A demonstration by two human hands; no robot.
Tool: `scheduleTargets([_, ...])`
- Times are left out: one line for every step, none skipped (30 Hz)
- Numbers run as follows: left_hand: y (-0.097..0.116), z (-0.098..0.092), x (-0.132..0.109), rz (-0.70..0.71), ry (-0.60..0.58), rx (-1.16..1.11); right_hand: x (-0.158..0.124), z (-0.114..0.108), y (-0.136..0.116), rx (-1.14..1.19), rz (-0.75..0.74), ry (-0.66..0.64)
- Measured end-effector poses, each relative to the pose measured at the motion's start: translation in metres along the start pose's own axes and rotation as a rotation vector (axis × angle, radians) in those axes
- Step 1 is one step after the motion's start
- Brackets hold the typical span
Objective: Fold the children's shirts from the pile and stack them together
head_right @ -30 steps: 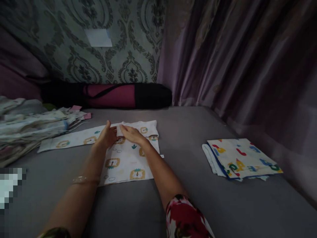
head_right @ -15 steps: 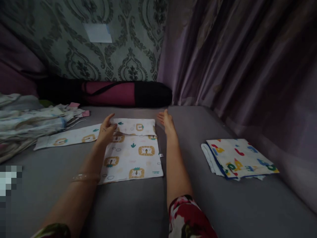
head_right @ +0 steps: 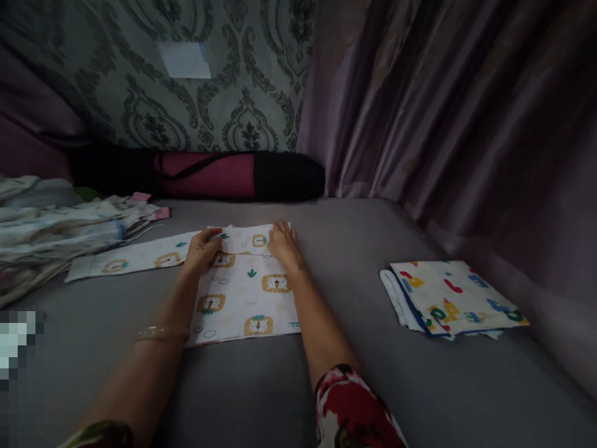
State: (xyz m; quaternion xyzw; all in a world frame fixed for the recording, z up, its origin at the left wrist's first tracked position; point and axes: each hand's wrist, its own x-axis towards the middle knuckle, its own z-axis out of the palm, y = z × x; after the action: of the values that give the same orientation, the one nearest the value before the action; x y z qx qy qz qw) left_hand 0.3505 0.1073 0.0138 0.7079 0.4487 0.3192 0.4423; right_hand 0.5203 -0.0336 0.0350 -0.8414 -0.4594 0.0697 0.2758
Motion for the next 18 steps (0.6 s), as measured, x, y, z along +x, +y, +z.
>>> scheduleTargets([0.0, 0.0, 0.0, 0.003, 0.008, 0.01, -0.002, 0.005, -0.002, -0.055, -0.006, -0.025])
scheduleTargets([0.0, -0.001, 0.0, 0.006, 0.017, 0.023, -0.004, 0.009, -0.003, -0.098, 0.003, -0.046])
scheduleTargets([0.001, -0.001, -0.001, 0.01, 0.024, 0.036, -0.006, 0.013, -0.003, -0.129, 0.02, -0.06])
scheduleTargets([0.001, -0.001, -0.001, 0.018, 0.024, 0.047, -0.007, 0.016, -0.001, -0.152, 0.037, -0.07])
scheduleTargets([0.001, -0.001, -0.001, 0.026, 0.023, 0.058, -0.007, 0.018, 0.001, -0.169, 0.053, -0.075])
scheduleTargets([0.001, -0.001, -0.001, 0.033, 0.022, 0.069, -0.007, 0.019, 0.004, -0.183, 0.065, -0.075])
scheduleTargets([0.0, -0.001, -0.001, 0.041, 0.021, 0.081, -0.006, 0.021, 0.007, -0.193, 0.075, -0.073])
scheduleTargets([-0.001, -0.001, -0.001, 0.048, 0.019, 0.096, -0.006, 0.021, 0.009, -0.201, 0.08, -0.071])
scheduleTargets([-0.002, 0.0, -0.001, 0.056, 0.019, 0.114, -0.005, 0.022, 0.011, -0.207, 0.083, -0.068])
scheduleTargets([-0.003, 0.0, 0.0, 0.066, 0.019, 0.138, -0.005, 0.023, 0.013, -0.214, 0.085, -0.064])
scheduleTargets([-0.004, 0.0, 0.001, 0.076, 0.02, 0.167, -0.005, 0.024, 0.014, -0.221, 0.087, -0.056])
scheduleTargets([-0.005, 0.0, 0.002, 0.091, 0.023, 0.201, -0.004, 0.025, 0.014, -0.228, 0.088, -0.046])
scheduleTargets([-0.007, 0.0, 0.003, 0.112, 0.024, 0.24, -0.005, 0.026, 0.015, -0.233, 0.09, -0.032])
scheduleTargets([-0.008, -0.001, 0.004, 0.139, 0.025, 0.282, -0.005, 0.026, 0.015, -0.237, 0.093, -0.016])
scheduleTargets([-0.009, -0.002, 0.005, 0.169, 0.025, 0.326, -0.005, 0.027, 0.015, -0.239, 0.095, -0.006])
scheduleTargets([-0.009, -0.002, 0.006, 0.2, 0.023, 0.37, -0.006, 0.027, 0.014, -0.239, 0.095, -0.002])
scheduleTargets([-0.01, -0.003, 0.007, 0.229, 0.02, 0.414, -0.006, 0.026, 0.014, -0.239, 0.094, -0.004])
scheduleTargets([-0.01, -0.004, 0.007, 0.25, 0.019, 0.457, -0.007, 0.025, 0.014, -0.241, 0.093, -0.011])
